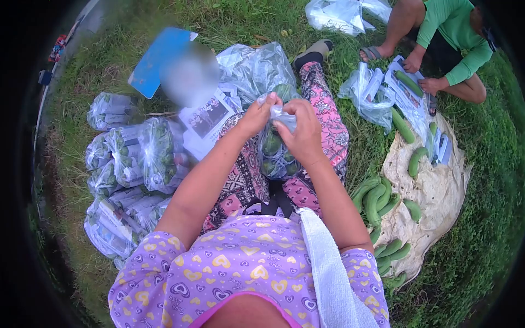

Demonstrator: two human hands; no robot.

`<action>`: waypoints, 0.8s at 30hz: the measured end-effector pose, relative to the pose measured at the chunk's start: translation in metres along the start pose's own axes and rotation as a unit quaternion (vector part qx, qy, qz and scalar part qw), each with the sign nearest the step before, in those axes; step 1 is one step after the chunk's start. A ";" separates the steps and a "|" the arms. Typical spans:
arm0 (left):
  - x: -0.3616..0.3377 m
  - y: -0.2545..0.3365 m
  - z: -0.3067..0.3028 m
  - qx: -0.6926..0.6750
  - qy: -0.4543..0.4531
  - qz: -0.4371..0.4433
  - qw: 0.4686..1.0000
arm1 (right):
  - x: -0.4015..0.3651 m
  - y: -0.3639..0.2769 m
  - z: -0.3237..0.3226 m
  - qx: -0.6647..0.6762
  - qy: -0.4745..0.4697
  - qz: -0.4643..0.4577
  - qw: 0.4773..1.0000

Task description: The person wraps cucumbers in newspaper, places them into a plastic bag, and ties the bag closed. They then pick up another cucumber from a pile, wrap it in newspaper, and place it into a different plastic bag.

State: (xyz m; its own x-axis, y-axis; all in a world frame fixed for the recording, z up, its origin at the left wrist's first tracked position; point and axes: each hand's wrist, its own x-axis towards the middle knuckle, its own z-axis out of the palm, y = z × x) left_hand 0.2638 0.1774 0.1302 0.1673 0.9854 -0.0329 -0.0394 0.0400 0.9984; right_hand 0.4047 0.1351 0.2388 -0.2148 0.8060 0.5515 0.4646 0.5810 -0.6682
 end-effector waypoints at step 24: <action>0.000 0.026 0.004 0.393 0.052 0.267 0.878 | 0.013 0.114 0.004 0.188 -0.431 0.335 0.816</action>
State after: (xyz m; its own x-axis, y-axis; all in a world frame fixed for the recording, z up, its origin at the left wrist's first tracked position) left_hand 0.2666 0.1775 0.1564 0.2385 0.8399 0.4875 0.6137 -0.5194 0.5946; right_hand 0.4517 0.2121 0.1680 -0.6207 0.6425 -0.4493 0.4647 -0.1601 -0.8709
